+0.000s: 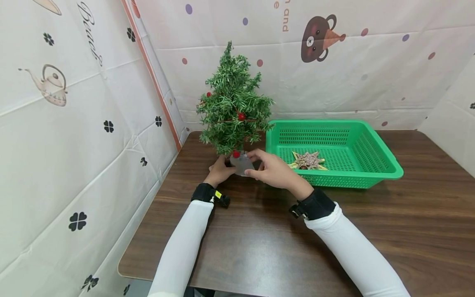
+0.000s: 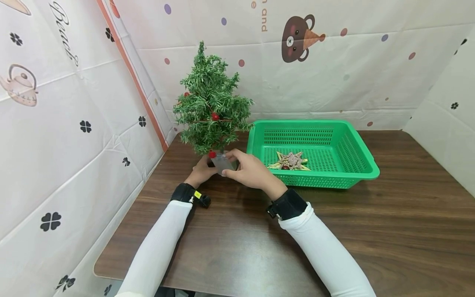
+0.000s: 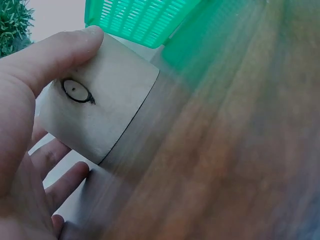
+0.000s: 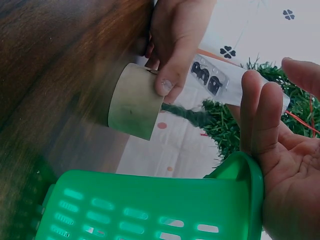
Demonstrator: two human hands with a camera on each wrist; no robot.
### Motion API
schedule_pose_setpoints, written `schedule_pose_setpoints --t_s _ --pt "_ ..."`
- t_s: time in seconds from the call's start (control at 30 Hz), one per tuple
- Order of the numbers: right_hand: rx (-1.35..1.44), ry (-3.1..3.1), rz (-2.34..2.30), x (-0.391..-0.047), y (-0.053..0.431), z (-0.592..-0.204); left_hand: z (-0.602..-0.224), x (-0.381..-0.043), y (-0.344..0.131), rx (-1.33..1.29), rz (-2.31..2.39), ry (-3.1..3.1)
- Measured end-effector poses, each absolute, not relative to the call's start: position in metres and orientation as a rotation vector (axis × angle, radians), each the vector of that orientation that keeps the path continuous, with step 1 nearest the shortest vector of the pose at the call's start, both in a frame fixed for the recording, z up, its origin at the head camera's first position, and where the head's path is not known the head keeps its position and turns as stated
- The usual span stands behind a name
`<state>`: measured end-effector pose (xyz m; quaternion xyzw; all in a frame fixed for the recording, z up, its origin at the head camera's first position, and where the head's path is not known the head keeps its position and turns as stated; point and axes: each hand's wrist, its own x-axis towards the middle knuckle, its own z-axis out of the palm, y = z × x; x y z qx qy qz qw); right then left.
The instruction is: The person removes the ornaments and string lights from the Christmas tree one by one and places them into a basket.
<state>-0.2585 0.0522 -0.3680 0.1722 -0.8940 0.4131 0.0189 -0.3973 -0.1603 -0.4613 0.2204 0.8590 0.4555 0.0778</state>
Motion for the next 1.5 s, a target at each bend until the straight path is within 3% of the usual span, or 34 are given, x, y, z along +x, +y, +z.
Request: schedule_pose_setpoints --t_s 1.5 --pt "0.604 -2.715 1.232 -0.2608 0.0522 -0.3705 -0.459 -0.3952 -0.1637 0.665 1.431 2.48"
